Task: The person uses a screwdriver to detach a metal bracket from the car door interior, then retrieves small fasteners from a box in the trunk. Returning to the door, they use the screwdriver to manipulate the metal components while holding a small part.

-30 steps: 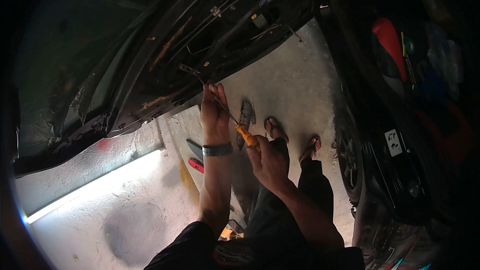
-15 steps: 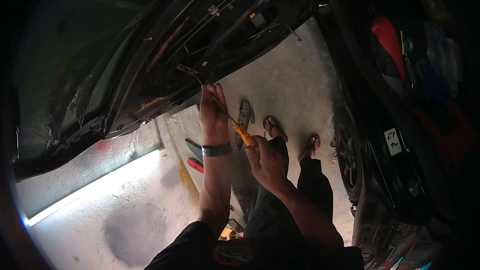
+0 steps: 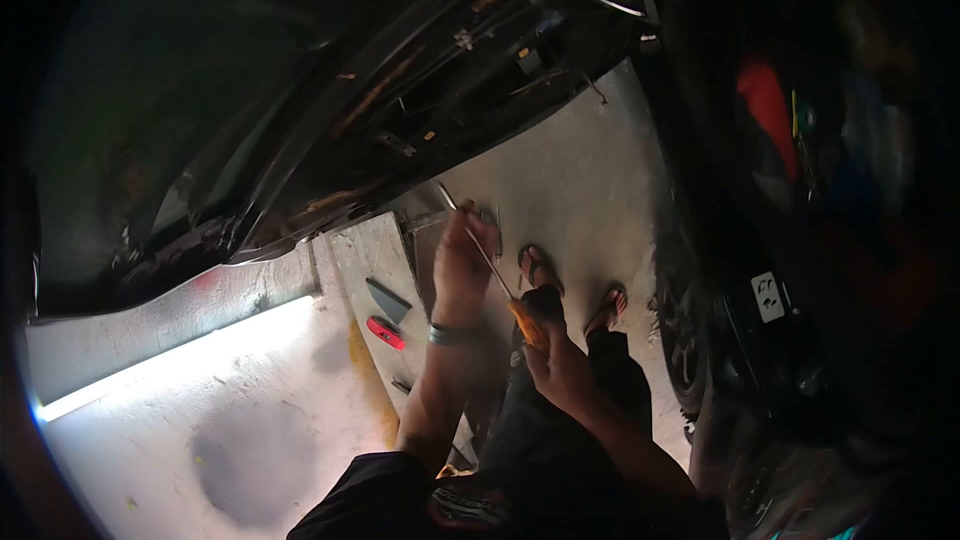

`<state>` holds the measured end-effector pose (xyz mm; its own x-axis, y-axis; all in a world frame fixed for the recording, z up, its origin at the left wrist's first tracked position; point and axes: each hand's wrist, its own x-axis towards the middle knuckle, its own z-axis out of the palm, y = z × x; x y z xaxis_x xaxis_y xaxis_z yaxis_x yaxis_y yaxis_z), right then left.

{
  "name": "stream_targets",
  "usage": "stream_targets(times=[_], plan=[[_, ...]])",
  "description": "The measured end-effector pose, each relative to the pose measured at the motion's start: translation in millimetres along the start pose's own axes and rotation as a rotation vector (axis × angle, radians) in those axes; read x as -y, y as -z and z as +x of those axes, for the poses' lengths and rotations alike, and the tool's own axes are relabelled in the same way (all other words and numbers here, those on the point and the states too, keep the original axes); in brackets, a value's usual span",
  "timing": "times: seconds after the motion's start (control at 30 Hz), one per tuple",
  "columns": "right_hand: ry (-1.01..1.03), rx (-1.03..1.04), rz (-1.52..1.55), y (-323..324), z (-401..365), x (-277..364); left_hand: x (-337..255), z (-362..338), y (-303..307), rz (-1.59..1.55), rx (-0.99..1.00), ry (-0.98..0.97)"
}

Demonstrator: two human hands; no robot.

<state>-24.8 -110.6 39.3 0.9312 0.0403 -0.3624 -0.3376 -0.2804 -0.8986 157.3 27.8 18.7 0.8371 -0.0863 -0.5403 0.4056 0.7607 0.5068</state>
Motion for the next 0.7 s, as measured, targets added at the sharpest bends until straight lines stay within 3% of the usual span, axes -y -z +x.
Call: stream_targets(times=[0.1, 0.13, 0.17, 0.23, 0.27, 0.3, 0.33, 0.47, 0.57, 0.7], plan=[[-0.068, 0.052, -0.020, 27.6, -24.0, -5.4, 32.0, -24.7, 16.7, 0.247, 0.065, 0.094], [-0.190, 0.097, -0.065, 40.3, -31.2, 4.8, 42.4, -33.9, 19.2, 0.306, 0.027, 0.154], [-0.058, 0.067, -0.194, 36.7, -42.3, -31.2, 45.8, -39.9, 15.2, 0.412, 0.033, 0.143], [-0.207, 0.143, -0.222, 42.3, -59.9, -73.2, 48.0, -45.4, 3.9, 0.624, 0.048, 0.112], [-0.297, 0.130, -0.200, 48.7, -69.3, -79.7, 49.9, -26.9, 14.1, 0.655, -0.014, -0.010], [-0.330, 0.077, -0.121, 61.2, -73.3, -54.8, 40.0, -9.8, 11.1, 0.615, -0.012, -0.162], [-0.322, 0.053, -0.155, 65.9, -82.0, -71.5, 25.7, 10.0, 4.8, 0.573, -0.013, -0.309], [-0.457, -0.032, -0.084, 90.6, -117.2, -71.6, -20.8, 75.7, -41.4, 0.488, -0.079, -0.643], [-0.455, -0.078, -0.274, 104.1, -139.7, -81.3, -36.1, 87.3, -79.8, 0.294, -0.160, -0.511], [-0.445, -0.162, -0.566, 113.1, -170.5, -107.8, -33.1, 114.5, -76.8, 0.233, -0.091, -0.495]])
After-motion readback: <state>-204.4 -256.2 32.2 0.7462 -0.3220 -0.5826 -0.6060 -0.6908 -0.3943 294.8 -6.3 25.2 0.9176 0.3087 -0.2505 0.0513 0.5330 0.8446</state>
